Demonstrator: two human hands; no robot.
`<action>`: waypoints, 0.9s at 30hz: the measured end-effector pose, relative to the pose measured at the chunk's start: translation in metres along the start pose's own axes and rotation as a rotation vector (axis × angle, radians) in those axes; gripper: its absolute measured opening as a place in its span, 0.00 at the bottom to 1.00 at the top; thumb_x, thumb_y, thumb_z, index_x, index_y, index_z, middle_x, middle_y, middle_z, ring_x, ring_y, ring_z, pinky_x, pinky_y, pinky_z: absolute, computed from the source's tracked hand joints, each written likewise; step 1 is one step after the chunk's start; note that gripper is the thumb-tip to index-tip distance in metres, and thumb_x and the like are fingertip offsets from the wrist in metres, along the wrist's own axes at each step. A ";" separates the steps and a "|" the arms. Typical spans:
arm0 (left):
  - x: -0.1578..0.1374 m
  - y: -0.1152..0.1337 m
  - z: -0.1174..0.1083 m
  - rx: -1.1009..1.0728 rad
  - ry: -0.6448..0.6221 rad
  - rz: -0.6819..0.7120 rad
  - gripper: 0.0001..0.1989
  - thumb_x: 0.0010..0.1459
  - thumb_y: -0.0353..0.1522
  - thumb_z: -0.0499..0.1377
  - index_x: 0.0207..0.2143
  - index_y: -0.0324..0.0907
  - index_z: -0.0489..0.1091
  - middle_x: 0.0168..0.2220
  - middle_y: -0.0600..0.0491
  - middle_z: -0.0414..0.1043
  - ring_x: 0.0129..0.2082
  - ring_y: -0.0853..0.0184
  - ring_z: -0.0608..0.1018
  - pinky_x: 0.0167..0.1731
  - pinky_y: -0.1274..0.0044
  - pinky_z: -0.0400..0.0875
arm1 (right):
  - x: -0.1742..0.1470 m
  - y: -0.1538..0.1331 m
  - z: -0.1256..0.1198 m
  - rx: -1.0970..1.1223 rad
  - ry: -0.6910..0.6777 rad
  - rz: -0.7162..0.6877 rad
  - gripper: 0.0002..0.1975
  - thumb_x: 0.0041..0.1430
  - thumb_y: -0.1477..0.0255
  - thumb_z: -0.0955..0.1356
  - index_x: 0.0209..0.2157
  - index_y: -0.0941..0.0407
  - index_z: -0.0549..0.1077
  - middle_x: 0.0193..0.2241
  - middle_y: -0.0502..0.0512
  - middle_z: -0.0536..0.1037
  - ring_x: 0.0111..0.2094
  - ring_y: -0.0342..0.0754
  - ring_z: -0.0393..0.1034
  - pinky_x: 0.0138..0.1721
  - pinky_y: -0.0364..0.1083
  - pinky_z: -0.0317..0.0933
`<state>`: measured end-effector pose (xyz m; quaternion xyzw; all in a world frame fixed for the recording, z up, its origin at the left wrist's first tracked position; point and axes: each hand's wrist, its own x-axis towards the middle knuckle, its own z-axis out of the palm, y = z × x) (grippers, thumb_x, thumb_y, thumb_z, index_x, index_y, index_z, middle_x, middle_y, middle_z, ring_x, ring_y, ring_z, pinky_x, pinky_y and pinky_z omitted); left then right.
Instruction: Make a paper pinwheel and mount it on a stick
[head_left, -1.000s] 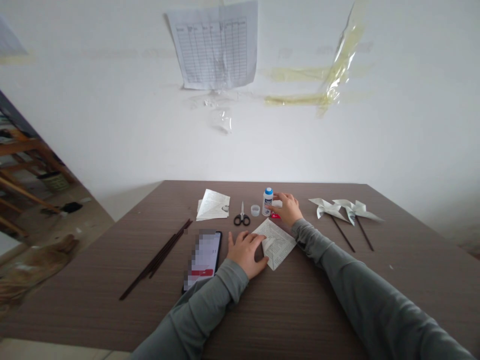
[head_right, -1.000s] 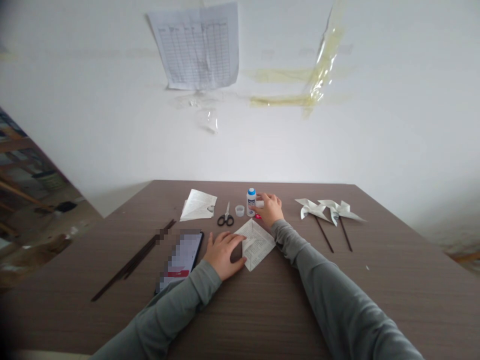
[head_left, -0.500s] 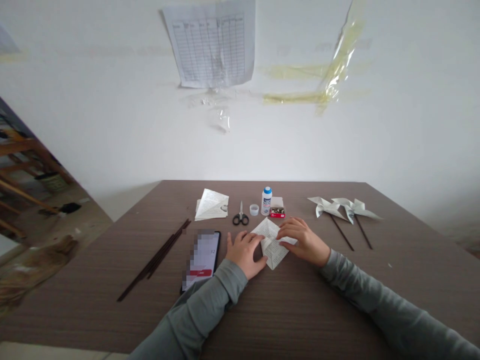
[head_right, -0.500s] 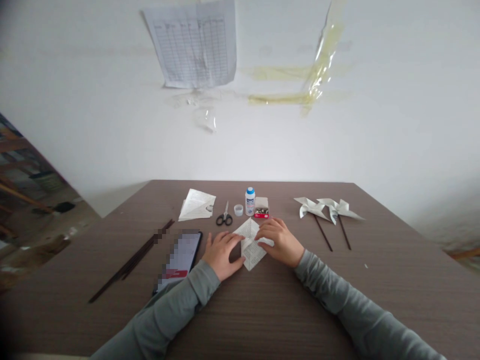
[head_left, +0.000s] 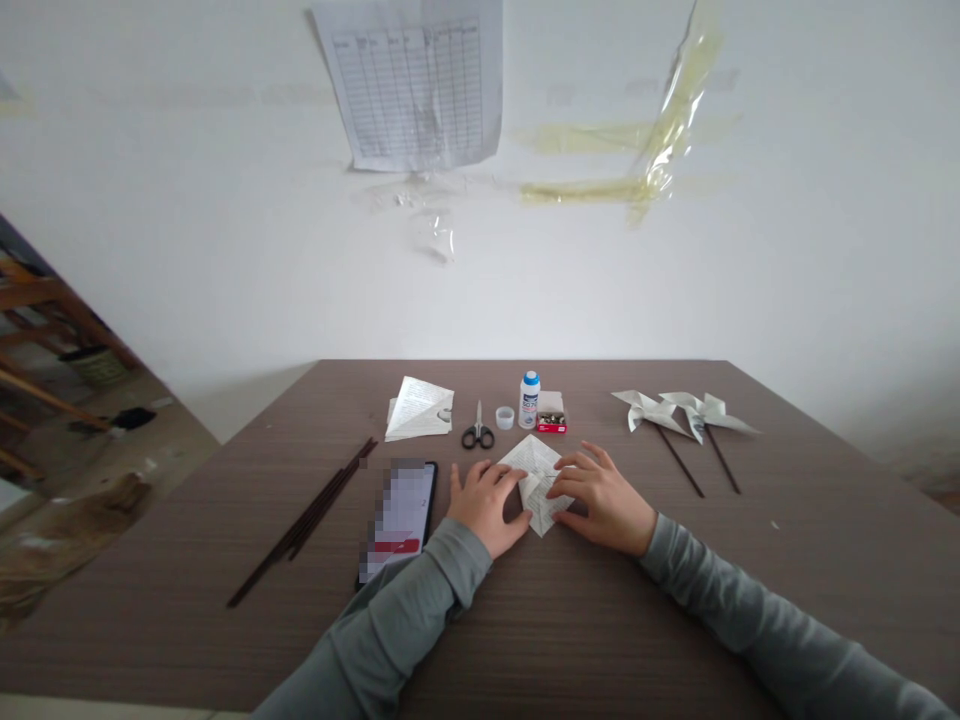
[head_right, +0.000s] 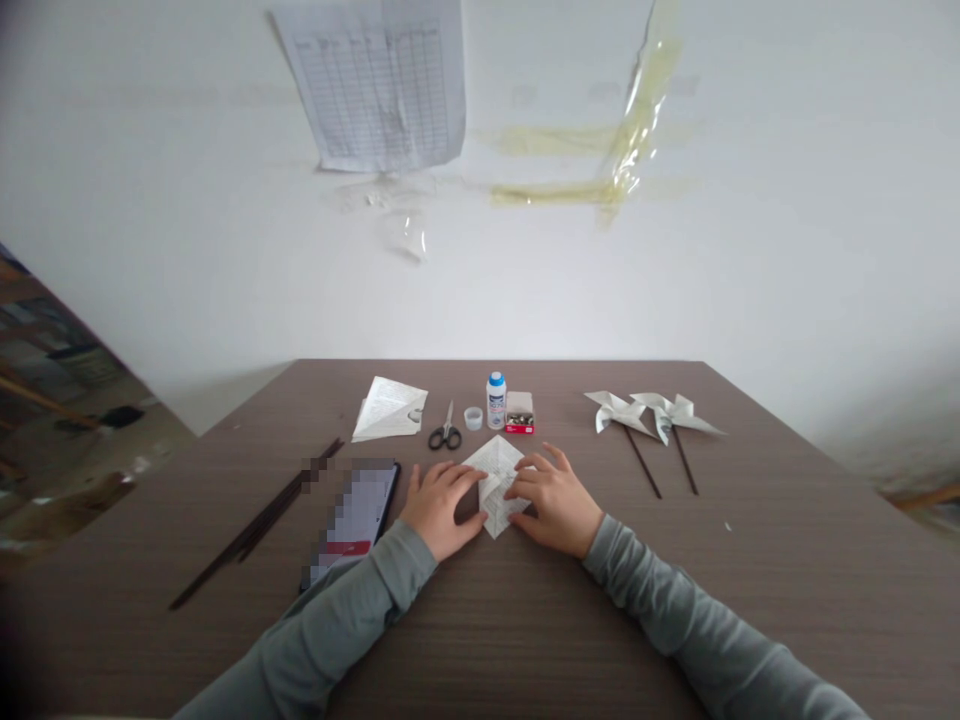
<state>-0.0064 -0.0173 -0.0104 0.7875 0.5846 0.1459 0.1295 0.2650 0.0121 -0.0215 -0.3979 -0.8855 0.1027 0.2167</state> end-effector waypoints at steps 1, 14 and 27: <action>0.000 0.001 -0.001 -0.001 0.002 0.006 0.31 0.72 0.34 0.80 0.75 0.54 0.87 0.78 0.42 0.87 0.84 0.28 0.77 0.88 0.19 0.53 | 0.000 0.001 0.001 -0.010 0.002 -0.012 0.10 0.71 0.67 0.80 0.49 0.42 0.96 0.50 0.59 0.98 0.67 0.74 0.90 0.86 0.85 0.65; -0.003 0.009 -0.016 -0.014 -0.020 0.002 0.31 0.71 0.34 0.80 0.74 0.54 0.88 0.77 0.42 0.88 0.83 0.31 0.79 0.87 0.19 0.55 | -0.007 0.004 0.007 -0.066 0.029 -0.017 0.25 0.71 0.82 0.73 0.58 0.44 0.95 0.50 0.58 0.98 0.71 0.71 0.88 0.90 0.87 0.56; -0.003 0.016 -0.018 0.012 -0.058 -0.043 0.32 0.71 0.34 0.80 0.76 0.54 0.87 0.80 0.42 0.85 0.86 0.31 0.76 0.90 0.23 0.55 | -0.006 0.016 0.029 -0.008 0.190 0.090 0.13 0.83 0.70 0.73 0.51 0.45 0.94 0.51 0.61 0.98 0.67 0.70 0.92 0.84 0.84 0.69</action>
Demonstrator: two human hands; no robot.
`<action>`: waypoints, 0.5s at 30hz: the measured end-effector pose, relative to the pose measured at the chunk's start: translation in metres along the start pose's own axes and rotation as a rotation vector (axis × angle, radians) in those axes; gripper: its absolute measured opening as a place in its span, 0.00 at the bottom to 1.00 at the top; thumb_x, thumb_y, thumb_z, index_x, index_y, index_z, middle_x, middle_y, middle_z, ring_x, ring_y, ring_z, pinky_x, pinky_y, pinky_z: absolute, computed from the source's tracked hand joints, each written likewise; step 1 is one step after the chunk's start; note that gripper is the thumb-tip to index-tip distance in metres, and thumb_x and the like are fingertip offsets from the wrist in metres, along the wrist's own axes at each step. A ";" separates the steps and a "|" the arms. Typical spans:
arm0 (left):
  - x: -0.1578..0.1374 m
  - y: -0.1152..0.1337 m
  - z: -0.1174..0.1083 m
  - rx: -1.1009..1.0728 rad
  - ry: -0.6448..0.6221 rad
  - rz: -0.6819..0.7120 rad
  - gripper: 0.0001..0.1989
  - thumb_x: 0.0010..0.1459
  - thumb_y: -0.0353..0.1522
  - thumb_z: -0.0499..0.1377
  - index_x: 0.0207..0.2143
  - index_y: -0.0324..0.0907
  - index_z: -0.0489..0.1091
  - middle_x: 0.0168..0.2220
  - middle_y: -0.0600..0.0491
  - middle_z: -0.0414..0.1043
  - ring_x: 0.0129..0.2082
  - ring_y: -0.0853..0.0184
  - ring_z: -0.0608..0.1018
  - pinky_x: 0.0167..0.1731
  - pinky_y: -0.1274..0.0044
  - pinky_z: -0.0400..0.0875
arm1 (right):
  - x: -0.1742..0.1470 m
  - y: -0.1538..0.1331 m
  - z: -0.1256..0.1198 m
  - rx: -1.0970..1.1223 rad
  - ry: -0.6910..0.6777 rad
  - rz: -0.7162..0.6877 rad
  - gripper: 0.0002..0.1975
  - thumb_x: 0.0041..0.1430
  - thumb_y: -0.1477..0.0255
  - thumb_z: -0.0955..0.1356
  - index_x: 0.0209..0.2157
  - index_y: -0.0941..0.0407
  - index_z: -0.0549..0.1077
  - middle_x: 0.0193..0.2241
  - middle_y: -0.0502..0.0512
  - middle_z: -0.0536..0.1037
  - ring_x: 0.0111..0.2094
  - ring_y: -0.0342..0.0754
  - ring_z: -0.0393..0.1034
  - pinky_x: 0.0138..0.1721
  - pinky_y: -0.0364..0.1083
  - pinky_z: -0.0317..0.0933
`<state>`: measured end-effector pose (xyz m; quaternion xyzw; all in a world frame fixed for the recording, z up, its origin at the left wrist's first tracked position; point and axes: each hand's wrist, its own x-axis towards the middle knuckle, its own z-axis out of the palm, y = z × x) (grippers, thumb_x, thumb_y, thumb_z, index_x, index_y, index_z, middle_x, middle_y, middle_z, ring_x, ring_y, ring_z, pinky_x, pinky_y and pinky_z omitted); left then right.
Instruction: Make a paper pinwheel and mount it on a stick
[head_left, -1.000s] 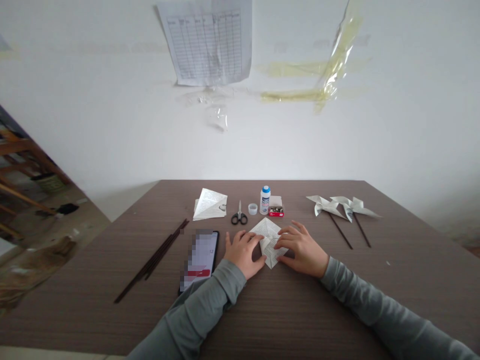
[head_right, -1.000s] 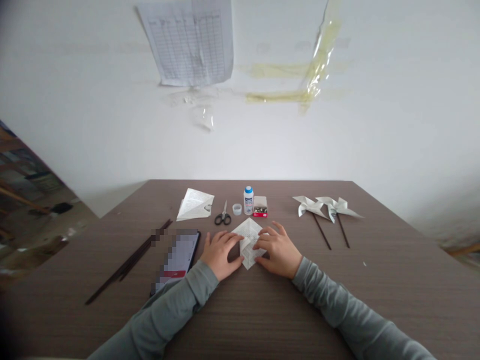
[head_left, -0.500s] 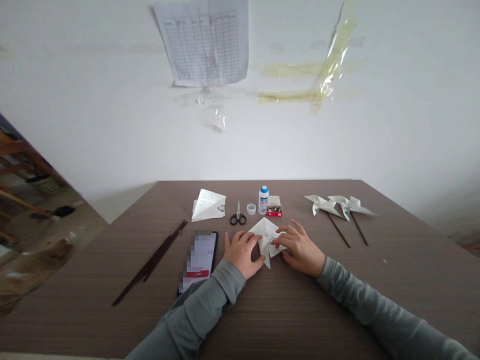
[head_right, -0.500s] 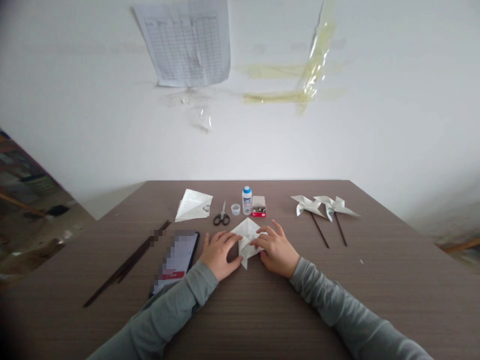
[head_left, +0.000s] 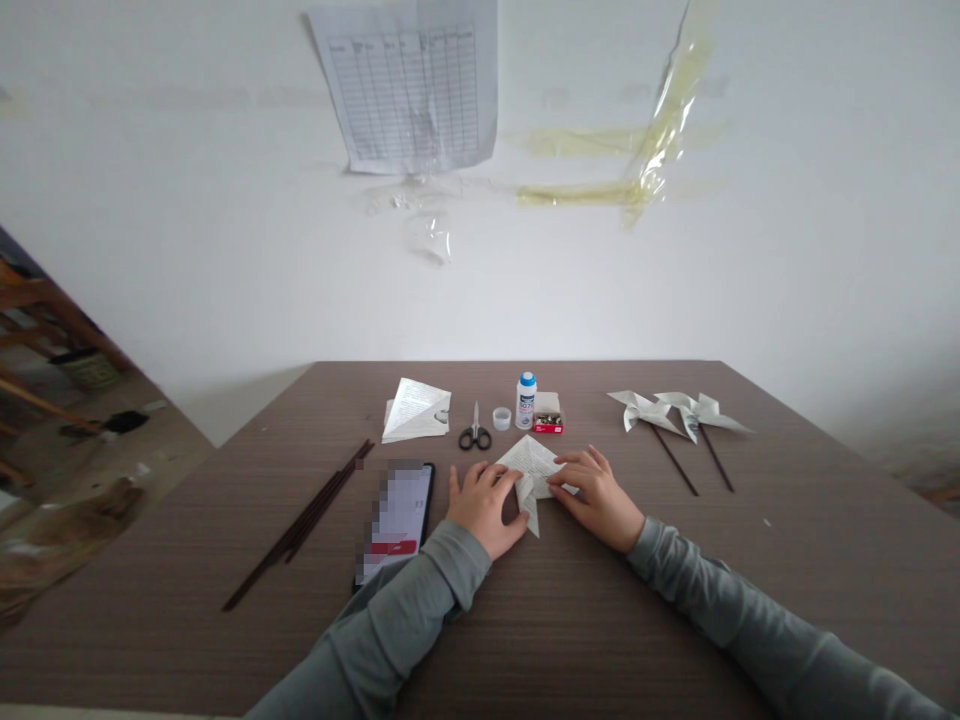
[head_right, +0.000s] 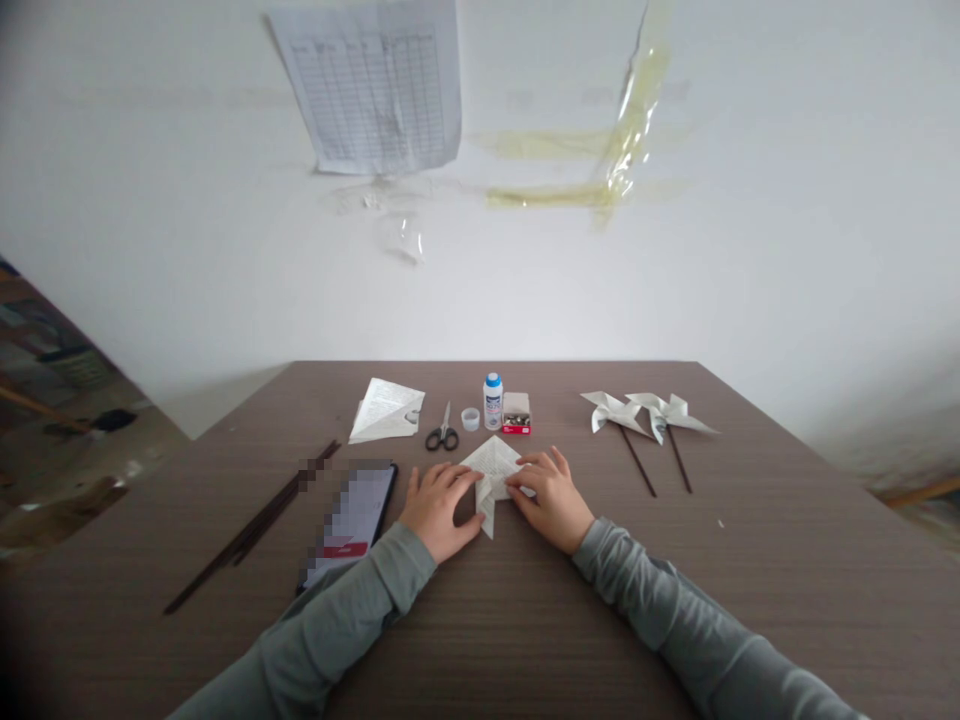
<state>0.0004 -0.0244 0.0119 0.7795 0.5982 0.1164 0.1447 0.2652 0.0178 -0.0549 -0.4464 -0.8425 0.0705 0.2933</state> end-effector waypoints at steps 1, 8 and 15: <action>0.000 0.000 0.001 0.000 0.002 0.000 0.32 0.71 0.34 0.79 0.76 0.54 0.87 0.79 0.42 0.85 0.86 0.31 0.76 0.90 0.23 0.55 | 0.000 0.000 0.002 -0.003 0.016 0.021 0.12 0.83 0.70 0.74 0.51 0.44 0.94 0.50 0.62 0.98 0.66 0.71 0.92 0.85 0.85 0.69; 0.002 -0.001 0.004 0.015 0.007 0.003 0.31 0.72 0.36 0.79 0.75 0.55 0.87 0.79 0.42 0.85 0.85 0.32 0.77 0.90 0.24 0.56 | -0.001 -0.003 0.012 -0.087 0.109 0.046 0.13 0.81 0.71 0.74 0.52 0.40 0.92 0.47 0.59 0.97 0.60 0.72 0.94 0.85 0.86 0.69; 0.002 -0.003 0.006 -0.007 0.030 0.019 0.33 0.70 0.35 0.79 0.76 0.52 0.87 0.78 0.39 0.86 0.84 0.30 0.78 0.89 0.22 0.55 | -0.004 -0.001 0.018 -0.128 0.166 -0.031 0.14 0.81 0.72 0.74 0.50 0.41 0.94 0.47 0.57 0.98 0.60 0.70 0.93 0.84 0.89 0.65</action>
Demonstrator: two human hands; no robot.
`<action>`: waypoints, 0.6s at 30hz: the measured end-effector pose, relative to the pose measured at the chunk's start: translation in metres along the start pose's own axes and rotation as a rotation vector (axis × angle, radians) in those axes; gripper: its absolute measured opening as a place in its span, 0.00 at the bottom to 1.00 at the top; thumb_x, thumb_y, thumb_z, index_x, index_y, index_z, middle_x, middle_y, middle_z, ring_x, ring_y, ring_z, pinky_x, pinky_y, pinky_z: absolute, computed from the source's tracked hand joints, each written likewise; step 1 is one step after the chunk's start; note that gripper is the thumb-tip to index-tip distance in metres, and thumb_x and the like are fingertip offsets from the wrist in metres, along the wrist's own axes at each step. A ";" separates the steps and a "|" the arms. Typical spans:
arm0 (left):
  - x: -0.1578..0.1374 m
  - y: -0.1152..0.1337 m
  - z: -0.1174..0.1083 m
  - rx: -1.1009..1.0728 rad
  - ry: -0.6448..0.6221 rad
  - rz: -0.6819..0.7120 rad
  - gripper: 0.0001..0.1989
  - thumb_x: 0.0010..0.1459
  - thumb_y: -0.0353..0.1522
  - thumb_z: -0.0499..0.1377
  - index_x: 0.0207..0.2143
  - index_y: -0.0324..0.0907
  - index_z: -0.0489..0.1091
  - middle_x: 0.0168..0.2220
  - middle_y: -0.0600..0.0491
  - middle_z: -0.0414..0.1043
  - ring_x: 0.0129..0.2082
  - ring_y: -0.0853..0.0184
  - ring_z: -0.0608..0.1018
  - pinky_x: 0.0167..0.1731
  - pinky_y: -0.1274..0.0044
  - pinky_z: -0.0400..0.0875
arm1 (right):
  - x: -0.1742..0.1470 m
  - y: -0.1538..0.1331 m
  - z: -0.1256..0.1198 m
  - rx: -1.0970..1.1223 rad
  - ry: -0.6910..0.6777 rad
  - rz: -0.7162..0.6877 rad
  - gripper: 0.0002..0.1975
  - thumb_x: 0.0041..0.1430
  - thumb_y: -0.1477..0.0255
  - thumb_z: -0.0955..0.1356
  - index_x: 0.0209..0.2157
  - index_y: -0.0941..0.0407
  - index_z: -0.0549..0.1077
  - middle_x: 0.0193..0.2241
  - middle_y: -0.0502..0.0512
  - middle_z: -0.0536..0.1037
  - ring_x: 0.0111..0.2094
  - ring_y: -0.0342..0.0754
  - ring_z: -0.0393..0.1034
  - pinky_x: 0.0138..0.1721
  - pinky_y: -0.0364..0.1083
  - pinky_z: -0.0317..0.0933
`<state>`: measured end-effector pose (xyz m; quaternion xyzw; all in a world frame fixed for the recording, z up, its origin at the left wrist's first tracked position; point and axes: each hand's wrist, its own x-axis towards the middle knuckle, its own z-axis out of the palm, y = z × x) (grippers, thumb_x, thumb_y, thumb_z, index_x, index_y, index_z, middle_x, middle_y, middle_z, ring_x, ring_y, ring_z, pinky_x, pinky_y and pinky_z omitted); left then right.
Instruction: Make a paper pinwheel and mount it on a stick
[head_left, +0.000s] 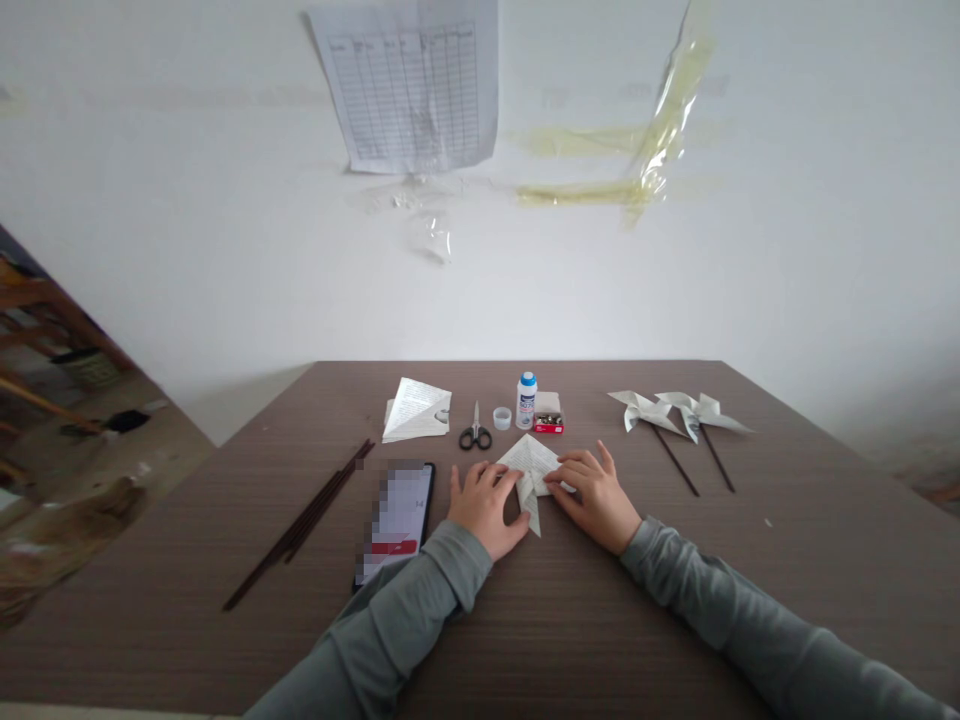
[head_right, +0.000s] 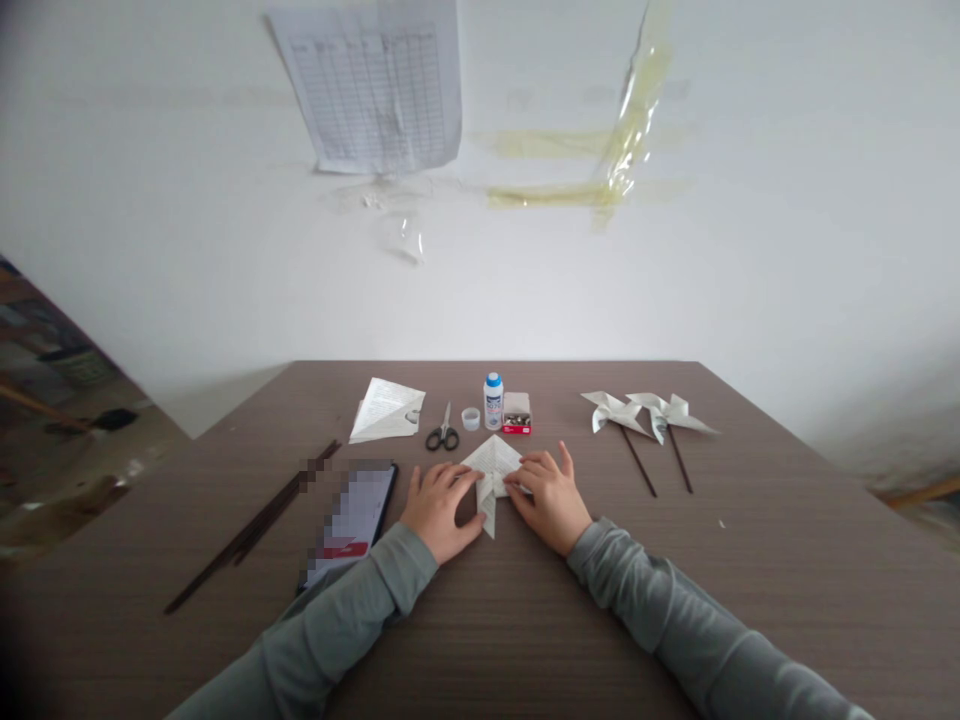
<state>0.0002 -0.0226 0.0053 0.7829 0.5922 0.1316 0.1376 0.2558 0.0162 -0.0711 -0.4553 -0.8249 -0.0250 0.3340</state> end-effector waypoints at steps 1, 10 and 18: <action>0.000 0.000 0.000 -0.001 0.001 -0.001 0.33 0.70 0.35 0.79 0.76 0.52 0.87 0.78 0.39 0.86 0.84 0.29 0.78 0.89 0.22 0.55 | -0.001 0.000 0.001 -0.006 0.010 -0.009 0.14 0.81 0.71 0.74 0.50 0.41 0.94 0.47 0.57 0.98 0.60 0.70 0.93 0.84 0.89 0.65; 0.002 -0.004 0.007 0.017 -0.003 0.022 0.35 0.72 0.38 0.77 0.80 0.59 0.85 0.79 0.42 0.85 0.85 0.31 0.76 0.89 0.23 0.55 | -0.003 -0.002 -0.001 -0.002 0.026 -0.011 0.13 0.81 0.71 0.73 0.49 0.42 0.93 0.47 0.57 0.97 0.61 0.69 0.91 0.88 0.88 0.58; 0.008 -0.009 0.028 0.030 0.062 0.038 0.36 0.68 0.34 0.79 0.77 0.63 0.89 0.80 0.42 0.82 0.84 0.29 0.75 0.87 0.23 0.59 | 0.003 -0.010 -0.013 0.030 -0.094 0.078 0.10 0.79 0.70 0.76 0.48 0.41 0.93 0.50 0.58 0.97 0.65 0.74 0.90 0.89 0.95 0.49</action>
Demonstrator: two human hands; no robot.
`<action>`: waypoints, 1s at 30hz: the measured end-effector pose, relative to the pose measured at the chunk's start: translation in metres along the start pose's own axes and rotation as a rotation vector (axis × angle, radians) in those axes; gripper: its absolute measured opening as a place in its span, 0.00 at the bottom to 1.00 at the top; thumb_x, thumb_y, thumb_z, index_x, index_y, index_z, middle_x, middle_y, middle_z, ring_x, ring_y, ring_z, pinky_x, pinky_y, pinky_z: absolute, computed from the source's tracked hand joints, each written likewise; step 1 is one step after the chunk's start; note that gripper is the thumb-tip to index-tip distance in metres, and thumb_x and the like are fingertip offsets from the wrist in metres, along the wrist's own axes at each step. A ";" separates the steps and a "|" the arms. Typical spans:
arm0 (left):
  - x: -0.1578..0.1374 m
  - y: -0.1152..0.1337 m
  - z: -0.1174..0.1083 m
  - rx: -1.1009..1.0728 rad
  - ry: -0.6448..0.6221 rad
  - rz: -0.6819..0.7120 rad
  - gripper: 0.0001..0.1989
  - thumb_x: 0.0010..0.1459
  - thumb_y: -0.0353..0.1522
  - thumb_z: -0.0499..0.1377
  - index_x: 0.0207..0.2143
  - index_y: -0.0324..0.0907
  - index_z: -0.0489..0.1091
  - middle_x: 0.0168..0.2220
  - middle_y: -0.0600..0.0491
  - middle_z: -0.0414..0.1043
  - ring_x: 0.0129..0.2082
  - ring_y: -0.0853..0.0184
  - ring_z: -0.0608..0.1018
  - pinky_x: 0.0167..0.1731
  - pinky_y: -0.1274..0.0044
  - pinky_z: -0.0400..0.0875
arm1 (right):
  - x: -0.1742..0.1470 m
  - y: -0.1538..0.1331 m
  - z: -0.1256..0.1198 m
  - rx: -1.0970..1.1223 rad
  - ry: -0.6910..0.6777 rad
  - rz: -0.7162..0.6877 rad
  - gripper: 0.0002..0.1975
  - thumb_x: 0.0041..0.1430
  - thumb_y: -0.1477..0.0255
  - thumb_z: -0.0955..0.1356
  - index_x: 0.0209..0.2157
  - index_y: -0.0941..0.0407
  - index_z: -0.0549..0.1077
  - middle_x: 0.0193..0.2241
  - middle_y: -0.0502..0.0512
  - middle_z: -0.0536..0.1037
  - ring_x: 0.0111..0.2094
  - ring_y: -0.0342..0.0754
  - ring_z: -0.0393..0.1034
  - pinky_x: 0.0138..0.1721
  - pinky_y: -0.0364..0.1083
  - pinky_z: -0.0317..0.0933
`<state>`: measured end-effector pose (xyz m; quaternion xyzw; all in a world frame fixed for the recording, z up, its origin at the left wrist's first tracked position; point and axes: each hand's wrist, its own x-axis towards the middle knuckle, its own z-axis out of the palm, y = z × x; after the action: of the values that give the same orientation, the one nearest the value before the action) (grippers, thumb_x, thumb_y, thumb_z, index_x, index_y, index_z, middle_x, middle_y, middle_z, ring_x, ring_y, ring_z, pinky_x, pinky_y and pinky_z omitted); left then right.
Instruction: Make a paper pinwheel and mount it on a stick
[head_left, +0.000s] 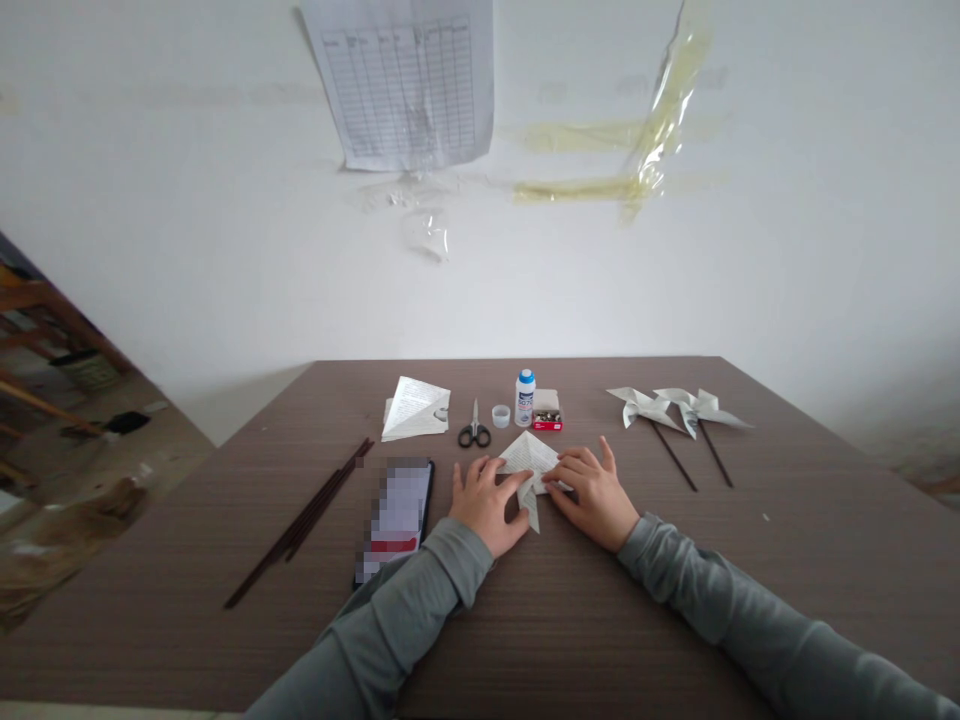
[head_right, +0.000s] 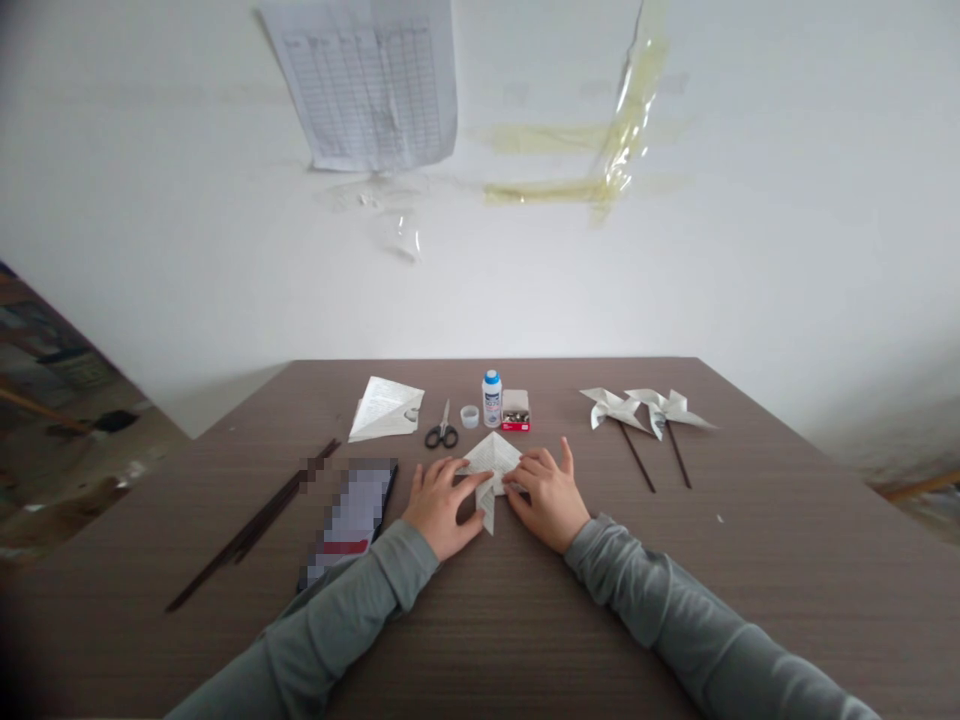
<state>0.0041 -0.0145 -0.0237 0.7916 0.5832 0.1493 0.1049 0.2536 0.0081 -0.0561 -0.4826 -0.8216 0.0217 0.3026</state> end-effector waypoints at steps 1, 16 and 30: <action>0.000 0.000 0.001 -0.003 -0.001 0.004 0.36 0.67 0.34 0.79 0.76 0.63 0.89 0.81 0.42 0.82 0.84 0.29 0.75 0.87 0.23 0.59 | 0.000 -0.001 -0.001 0.003 -0.002 0.001 0.10 0.79 0.69 0.77 0.48 0.41 0.93 0.49 0.58 0.97 0.65 0.74 0.90 0.89 0.94 0.49; 0.000 0.012 -0.006 -0.005 -0.015 0.009 0.33 0.68 0.30 0.77 0.73 0.60 0.92 0.84 0.42 0.80 0.85 0.27 0.75 0.88 0.22 0.55 | 0.001 -0.002 0.000 -0.013 0.009 0.000 0.10 0.80 0.69 0.75 0.47 0.42 0.93 0.48 0.59 0.97 0.64 0.75 0.89 0.85 1.00 0.49; 0.002 0.013 -0.009 0.007 -0.059 -0.006 0.34 0.69 0.32 0.76 0.75 0.62 0.91 0.85 0.42 0.78 0.87 0.28 0.73 0.88 0.21 0.54 | 0.001 -0.006 0.000 -0.038 0.010 -0.019 0.15 0.78 0.69 0.77 0.51 0.35 0.98 0.46 0.56 0.94 0.60 0.71 0.88 0.87 0.96 0.51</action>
<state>0.0130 -0.0165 -0.0106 0.7942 0.5828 0.1236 0.1197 0.2485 0.0057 -0.0536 -0.4805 -0.8250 0.0006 0.2975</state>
